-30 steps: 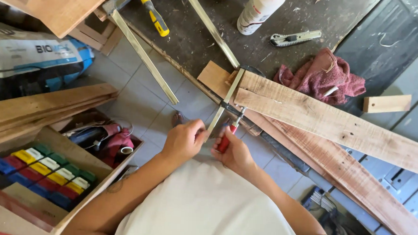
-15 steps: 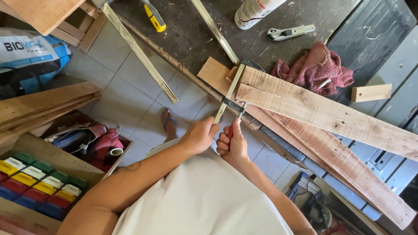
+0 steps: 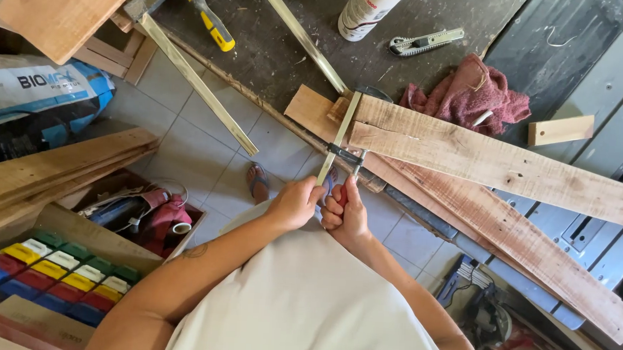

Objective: The person is applying wood glue to the edges of several wooden planks and then using bar clamps and F-clamps to press them together into a single panel.

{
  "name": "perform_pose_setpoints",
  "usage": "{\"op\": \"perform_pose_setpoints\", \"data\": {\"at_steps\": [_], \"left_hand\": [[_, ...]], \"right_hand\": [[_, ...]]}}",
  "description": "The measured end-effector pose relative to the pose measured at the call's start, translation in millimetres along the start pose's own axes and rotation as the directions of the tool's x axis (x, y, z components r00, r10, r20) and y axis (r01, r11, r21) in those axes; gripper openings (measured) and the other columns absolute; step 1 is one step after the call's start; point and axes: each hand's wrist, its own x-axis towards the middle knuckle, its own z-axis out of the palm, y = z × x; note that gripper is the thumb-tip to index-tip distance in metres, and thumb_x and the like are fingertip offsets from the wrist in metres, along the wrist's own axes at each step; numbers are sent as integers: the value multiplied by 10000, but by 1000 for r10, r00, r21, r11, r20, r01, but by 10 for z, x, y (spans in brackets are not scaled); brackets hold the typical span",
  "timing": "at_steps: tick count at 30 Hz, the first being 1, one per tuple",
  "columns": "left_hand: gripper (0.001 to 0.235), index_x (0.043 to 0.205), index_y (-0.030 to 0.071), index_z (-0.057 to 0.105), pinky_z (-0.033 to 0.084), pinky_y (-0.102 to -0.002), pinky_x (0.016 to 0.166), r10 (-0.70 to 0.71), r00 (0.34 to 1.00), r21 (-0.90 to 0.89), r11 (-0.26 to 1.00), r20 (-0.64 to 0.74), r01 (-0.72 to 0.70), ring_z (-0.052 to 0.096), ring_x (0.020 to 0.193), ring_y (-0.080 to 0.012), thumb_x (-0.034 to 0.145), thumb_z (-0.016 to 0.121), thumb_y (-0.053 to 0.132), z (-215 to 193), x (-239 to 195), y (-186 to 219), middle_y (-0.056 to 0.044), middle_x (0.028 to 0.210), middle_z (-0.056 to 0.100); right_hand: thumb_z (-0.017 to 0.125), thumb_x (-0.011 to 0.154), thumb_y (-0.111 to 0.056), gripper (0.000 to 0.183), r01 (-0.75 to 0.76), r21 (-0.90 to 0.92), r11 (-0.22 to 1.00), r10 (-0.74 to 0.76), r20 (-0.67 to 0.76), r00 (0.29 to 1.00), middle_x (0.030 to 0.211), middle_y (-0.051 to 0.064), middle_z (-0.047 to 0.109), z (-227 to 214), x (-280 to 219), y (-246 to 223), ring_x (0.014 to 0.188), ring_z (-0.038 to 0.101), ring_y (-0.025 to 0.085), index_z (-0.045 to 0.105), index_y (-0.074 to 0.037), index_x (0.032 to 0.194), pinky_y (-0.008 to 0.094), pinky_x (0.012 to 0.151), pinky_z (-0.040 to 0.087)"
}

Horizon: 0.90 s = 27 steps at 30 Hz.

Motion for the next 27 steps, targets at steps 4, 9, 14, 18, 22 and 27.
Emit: {"op": "perform_pose_setpoints", "data": {"at_steps": [4, 9, 14, 18, 22, 27], "left_hand": [[346, 1017, 39, 656, 600, -573, 829, 2, 1000, 10, 1000, -2, -2, 732, 1003, -501, 1103, 510, 341, 49, 9, -15, -298, 935, 745], [392, 967, 77, 654, 593, -550, 823, -12, 1000, 15, 1000, -12, 12, 739, 977, -474, 1086, 540, 432, 71, 59, -81, -244, 866, 752], [386, 964, 87, 657, 599, -527, 804, -40, 999, -15, 999, -22, 39, 748, 969, -444, 1068, 576, 450, -113, -61, 49, -207, 841, 753], [341, 1038, 128, 710, 605, -454, 825, -71, 996, -39, 997, -48, 69, 774, 952, -342, 1033, 636, 461, -86, -44, -86, -98, 825, 787], [325, 1012, 126, 721, 597, -459, 819, -61, 996, -59, 997, -70, 57, 773, 927, -334, 1009, 669, 447, -85, -72, -166, -100, 808, 783], [316, 991, 143, 740, 596, -425, 807, -88, 993, -69, 994, -80, 82, 775, 846, -296, 1015, 658, 447, -80, -122, -106, -65, 737, 778]], "right_hand": [[427, 1039, -767, 602, -6, 9, 1000, 6, 11, 1000, 631, -83, 218, -14, -26, -33, 431, 239, 60, 442, -199, 840, 197, 388, 193], [396, 1026, -790, 609, -38, -12, 999, 38, 61, 997, 667, -53, 280, 17, -50, -94, 465, 315, 87, 478, -197, 910, 213, 413, 268], [297, 1027, -800, 750, -50, -225, 973, 42, -38, 998, 800, 66, 537, -86, -169, -289, 679, 619, 233, 565, -109, 1141, 298, 555, 456], [429, 1052, -693, 747, 115, -561, 820, -159, -30, 987, 1058, 216, 783, -499, -250, -572, 966, 794, 359, 635, -30, 1329, 467, 687, 657], [715, 1037, -283, 306, 256, -829, 497, -367, 66, 928, 974, 168, 811, -773, -486, -1183, 947, 809, 300, 707, -31, 1210, 440, 734, 666], [878, 839, -377, 596, 125, -889, -441, -694, 426, 580, 1225, 87, 632, -999, -563, -1959, 1183, 640, 333, 660, -174, 1356, 438, 963, 540]]}}
